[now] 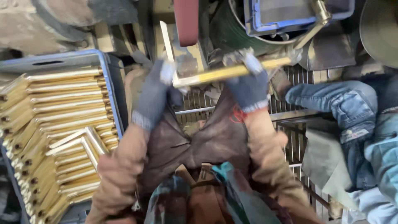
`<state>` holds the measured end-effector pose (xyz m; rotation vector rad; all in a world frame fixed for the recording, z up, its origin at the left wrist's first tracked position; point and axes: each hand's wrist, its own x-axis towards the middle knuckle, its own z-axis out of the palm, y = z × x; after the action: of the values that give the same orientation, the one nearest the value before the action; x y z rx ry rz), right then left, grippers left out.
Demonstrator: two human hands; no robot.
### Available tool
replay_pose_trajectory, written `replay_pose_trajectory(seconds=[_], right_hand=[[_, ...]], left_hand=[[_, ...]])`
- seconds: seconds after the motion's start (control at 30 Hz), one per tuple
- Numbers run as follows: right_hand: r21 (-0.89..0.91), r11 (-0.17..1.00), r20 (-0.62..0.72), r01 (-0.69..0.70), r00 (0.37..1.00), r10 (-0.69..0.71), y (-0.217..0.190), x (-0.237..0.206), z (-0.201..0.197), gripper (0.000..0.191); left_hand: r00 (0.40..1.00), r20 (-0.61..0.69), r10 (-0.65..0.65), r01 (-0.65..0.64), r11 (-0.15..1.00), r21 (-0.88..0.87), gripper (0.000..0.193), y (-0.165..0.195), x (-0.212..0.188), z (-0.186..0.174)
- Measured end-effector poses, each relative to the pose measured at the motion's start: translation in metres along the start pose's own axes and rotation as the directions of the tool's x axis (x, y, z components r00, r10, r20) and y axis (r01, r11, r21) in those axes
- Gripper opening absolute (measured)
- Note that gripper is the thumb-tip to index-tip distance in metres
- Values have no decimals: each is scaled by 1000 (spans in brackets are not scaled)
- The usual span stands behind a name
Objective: The person holds gold-colored L-shaped metal fixtures and presses different sections against a rotating vertical sanding belt to smooth the surfaces.
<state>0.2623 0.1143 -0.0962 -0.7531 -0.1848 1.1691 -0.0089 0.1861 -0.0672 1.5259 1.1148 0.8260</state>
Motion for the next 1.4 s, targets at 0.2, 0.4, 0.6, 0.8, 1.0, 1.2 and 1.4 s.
replay_pose_trajectory(seconds=[0.2,0.4,0.6,0.8,1.0,1.2,1.4], right_hand=[[-52,984,49,169,985,-166,-18,-84,22,23],[10,990,190,139,972,-138,-23,-104,34,19],[-601,706,255,374,927,-274,-2,-60,17,22],[-677,-537,709,503,642,-292,20,44,6,31],[-893,292,267,342,926,-269,42,94,16,42],[253,949,-398,-189,873,281,50,125,15,21],[-654,750,64,101,995,-79,57,87,2,31]], left_hand=[[984,97,147,-155,984,89,57,41,-94,-16],[935,98,341,-351,930,108,56,50,-99,-19],[987,123,102,-98,994,-38,58,20,-57,-14],[984,73,-165,175,972,-159,61,-24,66,3],[985,11,-172,172,974,-150,50,-45,130,13],[767,193,-612,613,609,-504,36,-51,144,16],[638,295,-711,719,413,-560,37,-44,116,18]])
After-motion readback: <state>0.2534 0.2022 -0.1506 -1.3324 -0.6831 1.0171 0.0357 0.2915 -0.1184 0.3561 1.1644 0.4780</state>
